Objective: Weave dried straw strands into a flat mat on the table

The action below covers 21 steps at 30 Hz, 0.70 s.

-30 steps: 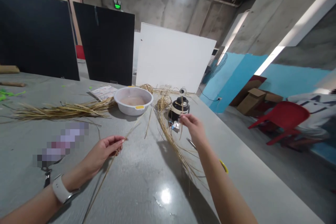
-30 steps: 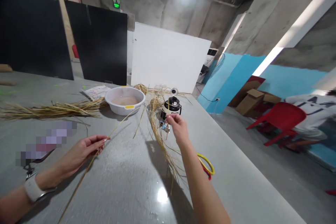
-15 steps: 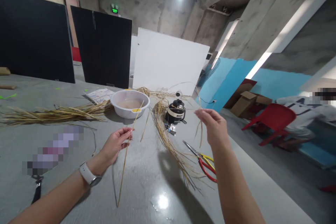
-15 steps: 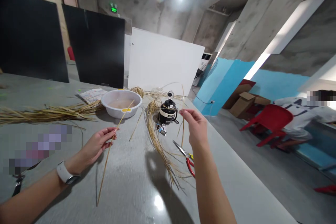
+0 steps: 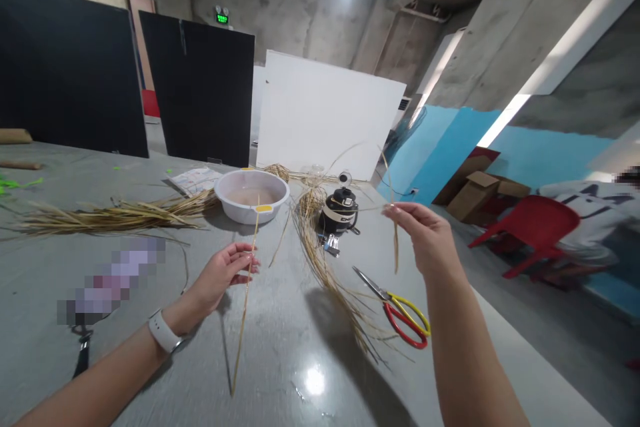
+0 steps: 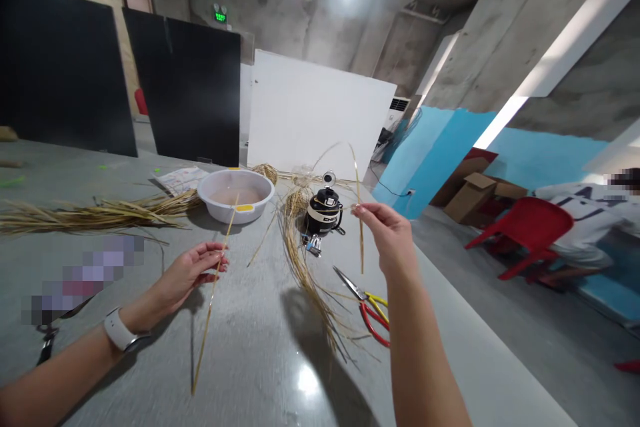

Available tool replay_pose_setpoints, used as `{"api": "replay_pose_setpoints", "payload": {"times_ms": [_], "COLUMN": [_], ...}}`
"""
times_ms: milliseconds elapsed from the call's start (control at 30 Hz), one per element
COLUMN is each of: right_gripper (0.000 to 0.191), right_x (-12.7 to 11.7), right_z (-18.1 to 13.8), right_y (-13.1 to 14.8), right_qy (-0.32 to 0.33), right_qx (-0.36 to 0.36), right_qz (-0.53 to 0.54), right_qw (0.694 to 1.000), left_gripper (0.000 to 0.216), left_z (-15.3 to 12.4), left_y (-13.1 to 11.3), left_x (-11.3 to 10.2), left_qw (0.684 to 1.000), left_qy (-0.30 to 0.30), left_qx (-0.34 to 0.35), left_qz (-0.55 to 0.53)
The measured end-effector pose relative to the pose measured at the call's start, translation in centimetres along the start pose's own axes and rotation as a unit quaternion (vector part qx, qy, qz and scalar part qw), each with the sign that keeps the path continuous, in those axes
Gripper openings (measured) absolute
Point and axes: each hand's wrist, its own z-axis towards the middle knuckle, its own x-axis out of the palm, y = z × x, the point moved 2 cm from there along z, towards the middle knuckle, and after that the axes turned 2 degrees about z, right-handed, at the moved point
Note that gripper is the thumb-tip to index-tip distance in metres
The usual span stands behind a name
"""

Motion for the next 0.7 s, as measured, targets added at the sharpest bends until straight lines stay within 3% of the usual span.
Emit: {"api": "replay_pose_setpoints", "payload": {"times_ms": [100, 233, 400, 533, 700], "right_gripper": [0.030, 0.029, 0.020, 0.018, 0.029], "right_x": [0.1, -0.3, -2.3, -2.1, 1.3], "right_z": [0.1, 0.1, 1.1, 0.3, -3.4], "right_y": [0.0, 0.2, 3.2, 4.6, 3.0], "right_qy": [-0.044, -0.072, -0.119, -0.126, -0.060], "right_qx": [-0.044, -0.076, -0.141, -0.167, -0.131], "right_qz": [0.098, 0.123, 0.241, 0.199, 0.079], "right_qw": [0.993, 0.987, 0.953, 0.957, 0.986], "left_gripper": [0.045, 0.046, 0.045, 0.045, 0.053], "left_z": [0.0, -0.1, -0.1, -0.1, -0.6], "left_y": [-0.1, -0.2, 0.0, 0.4, 0.6], "left_x": [-0.1, -0.4, -0.7, -0.9, -0.8], "left_qw": [1.000, 0.999, 1.000, 1.000, 1.000], "left_qy": [0.007, 0.013, 0.010, 0.000, 0.007], "left_qx": [-0.003, -0.006, -0.010, -0.004, -0.022], "left_qz": [-0.021, -0.038, -0.026, -0.009, 0.007]}}
